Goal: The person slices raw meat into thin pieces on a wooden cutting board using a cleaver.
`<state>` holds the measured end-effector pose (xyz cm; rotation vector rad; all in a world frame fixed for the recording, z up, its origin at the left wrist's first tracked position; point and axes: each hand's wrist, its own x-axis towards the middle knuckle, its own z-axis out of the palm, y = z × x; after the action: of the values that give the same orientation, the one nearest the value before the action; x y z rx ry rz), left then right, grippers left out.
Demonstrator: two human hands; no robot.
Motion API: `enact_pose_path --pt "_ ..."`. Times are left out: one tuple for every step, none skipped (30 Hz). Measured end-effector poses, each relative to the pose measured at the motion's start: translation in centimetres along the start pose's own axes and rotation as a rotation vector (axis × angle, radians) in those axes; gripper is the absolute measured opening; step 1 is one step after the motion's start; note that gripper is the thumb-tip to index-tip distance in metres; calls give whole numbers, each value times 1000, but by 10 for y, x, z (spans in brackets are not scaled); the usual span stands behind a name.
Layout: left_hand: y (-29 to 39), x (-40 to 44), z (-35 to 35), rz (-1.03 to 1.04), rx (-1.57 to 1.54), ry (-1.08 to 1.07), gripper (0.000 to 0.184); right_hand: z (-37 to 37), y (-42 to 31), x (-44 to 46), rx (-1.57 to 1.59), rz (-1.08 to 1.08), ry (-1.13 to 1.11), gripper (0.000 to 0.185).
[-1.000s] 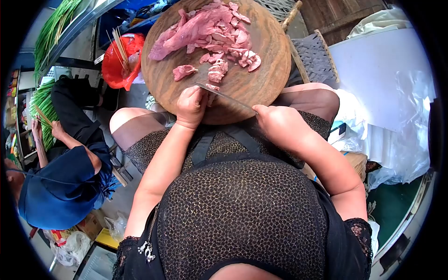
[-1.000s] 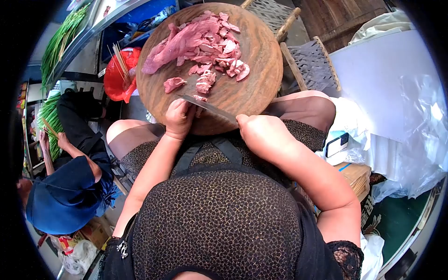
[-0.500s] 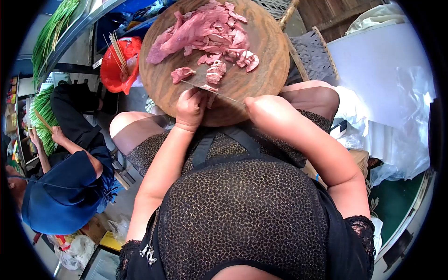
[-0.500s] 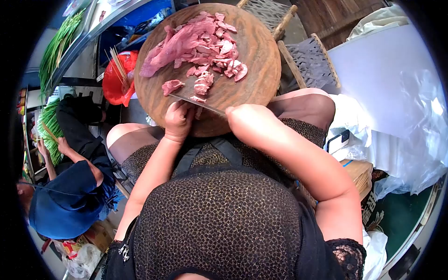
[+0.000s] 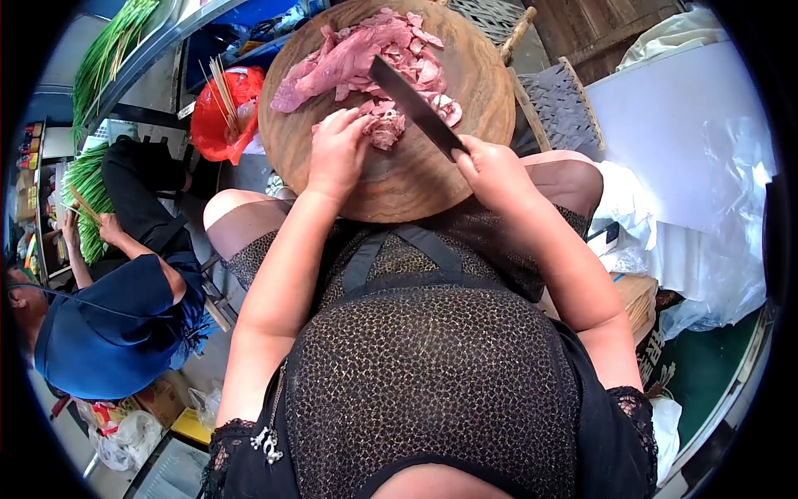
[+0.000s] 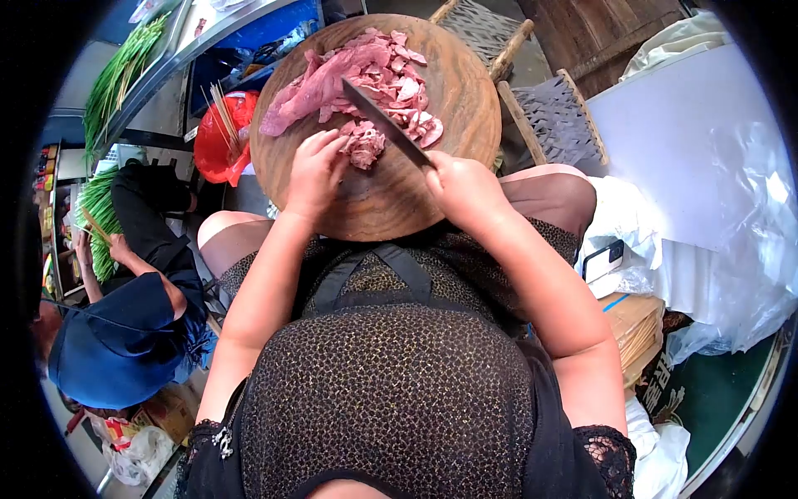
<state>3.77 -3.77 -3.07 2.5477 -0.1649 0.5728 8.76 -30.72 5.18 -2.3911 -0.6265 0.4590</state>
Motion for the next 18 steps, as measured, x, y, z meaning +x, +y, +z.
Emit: enact_pose_path --pt "12 7 -2 -46 21 -103 43 -4 -1 -1 -2 -2 1 29" --pt "18 11 -2 -48 19 -100 43 -8 -2 -3 41 47 -10 29" --pt "23 13 -2 -40 121 -170 46 -11 -2 -6 85 99 -23 30" --pt "26 13 -2 -32 221 -242 49 -11 -1 -9 82 101 -26 30" --pt "25 12 -2 19 244 -203 45 -12 2 -12 119 137 -49 30" --pt "26 12 -3 19 244 -202 45 -13 3 -15 138 154 -60 30" --pt "27 10 -6 22 227 -191 38 -14 4 -17 156 172 -70 30" --pt "28 8 -8 23 210 -181 31 -15 4 -21 177 165 -74 30" --pt "26 5 -7 20 212 -183 31 -15 3 -24 189 160 -79 30" --pt "21 2 -4 59 139 -200 27 -15 3 -27 202 154 -83 30" --pt "18 -1 -2 98 65 -215 23 -14 2 -29 199 156 -101 30" --pt "18 -3 0 95 69 -215 23 -14 2 -29 198 156 -111 30" --pt "18 -5 2 149 76 -192 22 -14 2 -29 196 155 -121 29" --pt "18 -8 3 203 82 -169 21 -14 2 -30 187 156 -162 30" --pt "22 -9 0 230 73 -150 20 -13 2 -30 177 158 -202 30" --pt "24 -10 -5 230 73 -150 20 -15 1 -30 177 158 -202 30" --pt "27 -10 -9 170 5 -111 20 -18 -1 -29 135 155 -226 30" --pt "28 -11 -13 110 -63 -73 20 -20 -2 -29 92 152 -251 30"
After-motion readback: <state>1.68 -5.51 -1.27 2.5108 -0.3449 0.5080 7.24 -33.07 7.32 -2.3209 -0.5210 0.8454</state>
